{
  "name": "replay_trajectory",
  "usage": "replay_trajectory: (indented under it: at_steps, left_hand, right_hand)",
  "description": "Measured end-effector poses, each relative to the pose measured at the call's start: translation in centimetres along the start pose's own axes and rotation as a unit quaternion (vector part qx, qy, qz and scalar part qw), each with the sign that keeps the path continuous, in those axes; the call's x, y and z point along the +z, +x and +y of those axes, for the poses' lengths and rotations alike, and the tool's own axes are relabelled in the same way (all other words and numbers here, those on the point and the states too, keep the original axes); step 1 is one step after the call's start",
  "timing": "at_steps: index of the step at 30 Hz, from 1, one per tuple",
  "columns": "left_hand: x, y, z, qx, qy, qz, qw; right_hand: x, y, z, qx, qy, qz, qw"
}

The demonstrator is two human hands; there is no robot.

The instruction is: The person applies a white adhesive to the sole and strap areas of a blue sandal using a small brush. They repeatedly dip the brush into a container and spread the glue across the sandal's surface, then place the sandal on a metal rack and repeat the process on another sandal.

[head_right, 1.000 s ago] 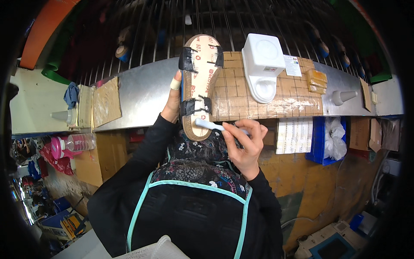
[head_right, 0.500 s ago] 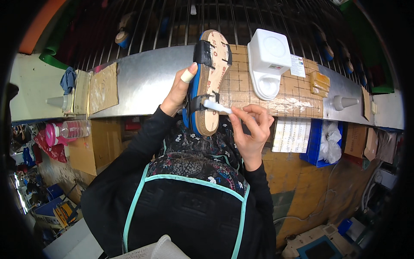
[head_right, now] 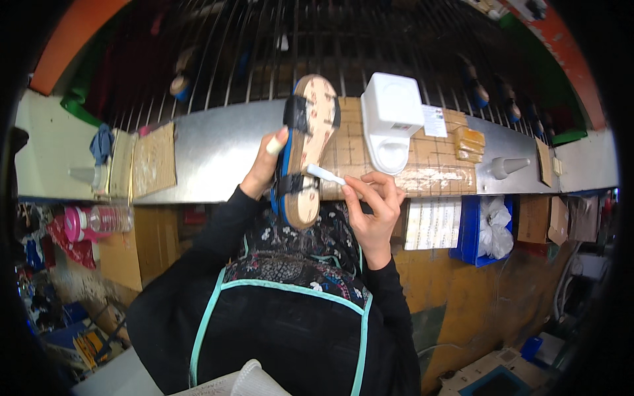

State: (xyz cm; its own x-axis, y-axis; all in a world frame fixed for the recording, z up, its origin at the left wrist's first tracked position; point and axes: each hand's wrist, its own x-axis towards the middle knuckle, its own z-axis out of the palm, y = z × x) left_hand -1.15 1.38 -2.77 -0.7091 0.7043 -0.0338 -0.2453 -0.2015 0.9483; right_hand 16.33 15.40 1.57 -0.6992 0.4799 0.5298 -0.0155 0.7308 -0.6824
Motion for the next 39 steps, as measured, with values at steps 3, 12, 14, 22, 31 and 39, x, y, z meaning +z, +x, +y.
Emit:
replay_trajectory:
  at_steps: [3,12,14,22,31,39]
  left_hand:
    - [-0.8,0.5,-0.8,0.011,0.033,-0.068,0.997]
    - [-0.7,0.8,-1.4,-0.059,-0.145,-0.086,0.984]
    - [0.0,1.0,-1.5,-0.041,-0.204,-0.056,0.977]
    - [-2.3,7.6,-1.9,-0.206,-0.474,-0.077,0.853]
    - [-6.2,20.7,-4.0,-0.223,-0.529,0.046,0.817]
    - [-11.6,26.9,-8.8,-0.193,-0.454,0.159,0.855]
  right_hand:
    - [0.6,3.0,0.1,0.034,0.054,0.033,0.997]
    - [2.1,7.2,0.6,-0.076,-0.178,0.184,0.964]
    - [2.6,5.1,1.3,-0.051,-0.097,0.143,0.984]
    - [4.5,-0.1,9.5,0.267,0.731,-0.085,0.622]
    - [1.7,1.0,8.4,0.217,0.81,-0.026,0.545]
    - [-9.2,9.6,-4.1,-0.213,0.668,0.116,0.704]
